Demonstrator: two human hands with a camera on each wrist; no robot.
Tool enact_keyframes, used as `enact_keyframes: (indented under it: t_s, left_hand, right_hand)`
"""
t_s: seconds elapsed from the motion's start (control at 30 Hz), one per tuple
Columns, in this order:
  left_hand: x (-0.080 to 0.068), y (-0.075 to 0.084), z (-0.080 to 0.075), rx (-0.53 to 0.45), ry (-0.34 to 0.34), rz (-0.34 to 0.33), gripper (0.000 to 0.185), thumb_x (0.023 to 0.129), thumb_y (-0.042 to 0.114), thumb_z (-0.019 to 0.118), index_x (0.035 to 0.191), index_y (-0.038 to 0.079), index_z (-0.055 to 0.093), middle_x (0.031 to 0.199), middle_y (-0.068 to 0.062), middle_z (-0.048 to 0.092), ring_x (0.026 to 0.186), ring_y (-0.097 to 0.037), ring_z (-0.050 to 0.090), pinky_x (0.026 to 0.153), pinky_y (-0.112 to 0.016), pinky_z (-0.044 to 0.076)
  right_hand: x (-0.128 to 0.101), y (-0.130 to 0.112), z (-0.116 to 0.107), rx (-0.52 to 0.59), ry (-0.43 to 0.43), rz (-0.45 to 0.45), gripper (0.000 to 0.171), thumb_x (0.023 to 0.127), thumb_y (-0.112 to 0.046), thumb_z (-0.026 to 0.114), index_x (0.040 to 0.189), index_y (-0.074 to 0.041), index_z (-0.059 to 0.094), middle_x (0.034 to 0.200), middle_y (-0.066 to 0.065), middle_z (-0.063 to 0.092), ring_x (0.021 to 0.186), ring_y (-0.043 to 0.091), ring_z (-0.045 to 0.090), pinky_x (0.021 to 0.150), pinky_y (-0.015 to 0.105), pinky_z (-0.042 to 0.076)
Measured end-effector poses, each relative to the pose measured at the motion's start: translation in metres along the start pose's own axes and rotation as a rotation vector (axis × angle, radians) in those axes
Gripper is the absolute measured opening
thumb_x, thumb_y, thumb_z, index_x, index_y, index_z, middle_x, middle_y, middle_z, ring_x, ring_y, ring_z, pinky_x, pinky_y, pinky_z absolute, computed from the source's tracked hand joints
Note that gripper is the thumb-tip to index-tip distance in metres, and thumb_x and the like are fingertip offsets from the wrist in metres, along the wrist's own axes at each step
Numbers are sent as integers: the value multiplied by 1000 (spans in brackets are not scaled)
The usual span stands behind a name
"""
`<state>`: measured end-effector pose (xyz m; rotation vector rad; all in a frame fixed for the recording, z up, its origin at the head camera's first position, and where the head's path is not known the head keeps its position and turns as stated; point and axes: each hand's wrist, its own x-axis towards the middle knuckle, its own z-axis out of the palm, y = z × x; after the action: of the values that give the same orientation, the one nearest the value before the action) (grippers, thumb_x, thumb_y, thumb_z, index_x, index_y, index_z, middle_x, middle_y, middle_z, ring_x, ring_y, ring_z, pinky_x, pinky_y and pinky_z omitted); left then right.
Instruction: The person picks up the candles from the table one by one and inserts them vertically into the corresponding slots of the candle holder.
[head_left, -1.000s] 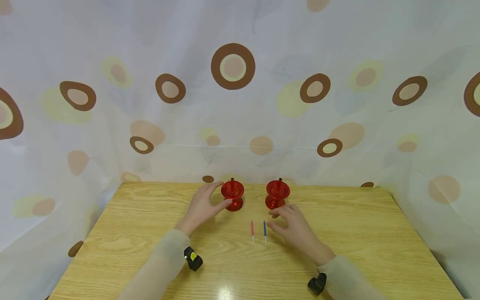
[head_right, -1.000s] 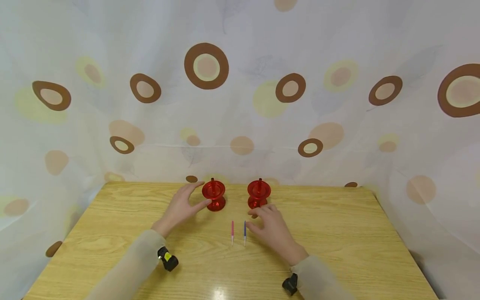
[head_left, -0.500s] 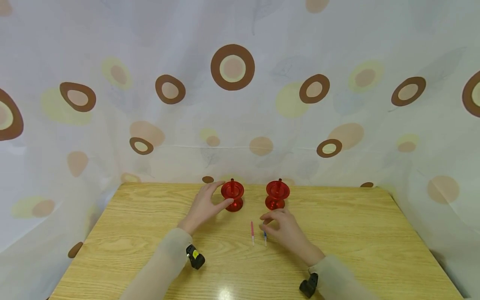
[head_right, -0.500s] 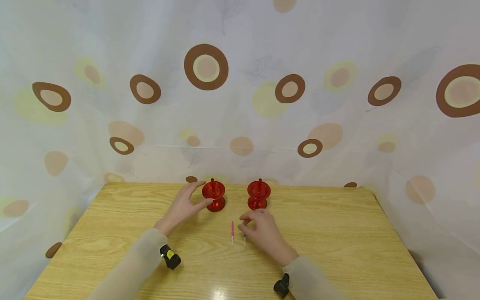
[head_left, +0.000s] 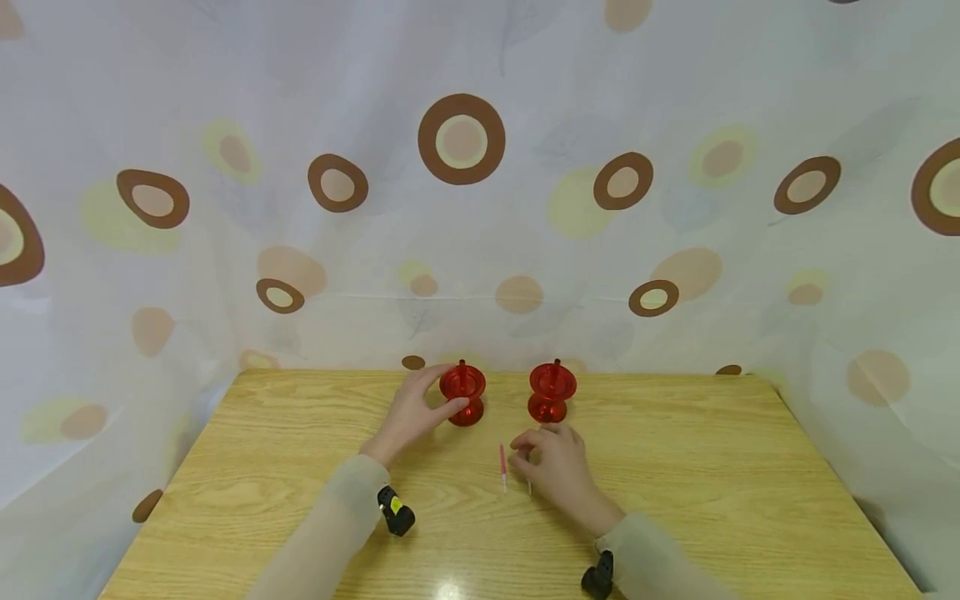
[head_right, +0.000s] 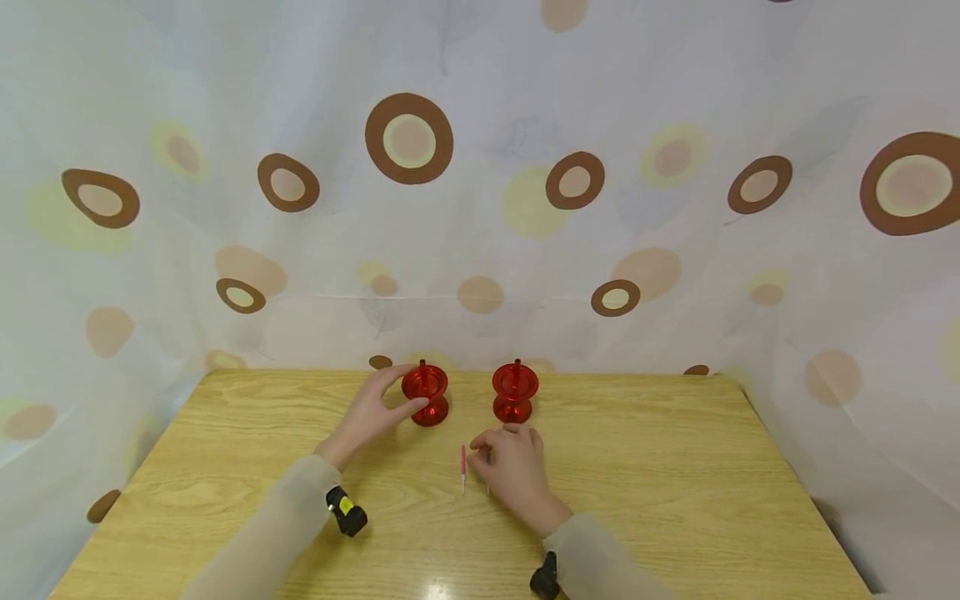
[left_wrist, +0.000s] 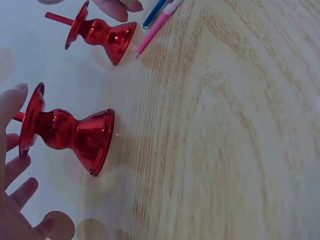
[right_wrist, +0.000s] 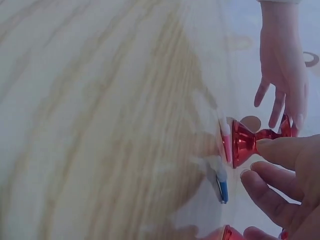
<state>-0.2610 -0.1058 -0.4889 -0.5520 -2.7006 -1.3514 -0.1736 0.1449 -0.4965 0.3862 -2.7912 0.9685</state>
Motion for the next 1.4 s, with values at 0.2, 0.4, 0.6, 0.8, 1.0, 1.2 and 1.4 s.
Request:
enact_keyframes:
  t_s: [0.2,0.4,0.6,0.8,1.0,1.2,1.4]
  left_hand:
    - [1,-6,4,-48,4,6,67,92,37,81,150,13,57,153,-9,55,145,-35,43,119,-58,34]
    - [2,-8,6,-43,7,6,69,91,33,82,150,8,56,153,-13,54,146,-37,42,119,-58,33]
    - [2,-6,7,-29,10,-20,71,91,35,83,150,8,56,153,-14,54,147,-38,39,120,-60,31]
    - [2,-6,8,-30,22,-18,70,91,34,83,150,8,56,151,-14,56,147,-38,40,119,-60,32]
    - [3,-6,8,-36,24,-14,69,91,34,83,150,9,56,150,-14,57,147,-39,39,120,-60,32]
    - [3,-3,7,-53,19,-24,70,90,33,83,150,9,56,150,-14,57,147,-38,38,120,-60,31]
    - [5,-3,6,-73,7,-27,72,91,34,83,152,10,54,155,-11,52,150,-36,34,122,-59,29]
  right_hand:
    - [-2,-2,7,-69,-28,12,7,87,-19,83,89,-16,78,76,-12,66,122,47,56,107,81,26]
    - [-3,-4,10,-130,-33,-2,12,84,-22,86,83,-20,74,72,-14,58,119,43,57,106,83,25]
    - [-3,-7,11,-139,-35,21,14,84,-23,87,84,-19,74,68,-14,54,119,42,57,109,82,21]
    - [-3,-9,13,-175,-31,13,17,84,-24,87,79,-21,71,66,-16,52,118,42,59,109,82,21]
    - [-5,-11,14,-215,-41,7,27,84,-26,87,72,-24,63,64,-16,49,116,41,60,109,82,22]
    - [-5,-14,14,-246,-44,8,29,84,-28,87,72,-24,61,62,-16,47,115,39,60,110,81,22]
    - [-4,-19,13,-252,-44,11,26,84,-26,87,73,-22,64,60,-15,45,112,39,61,109,82,22]
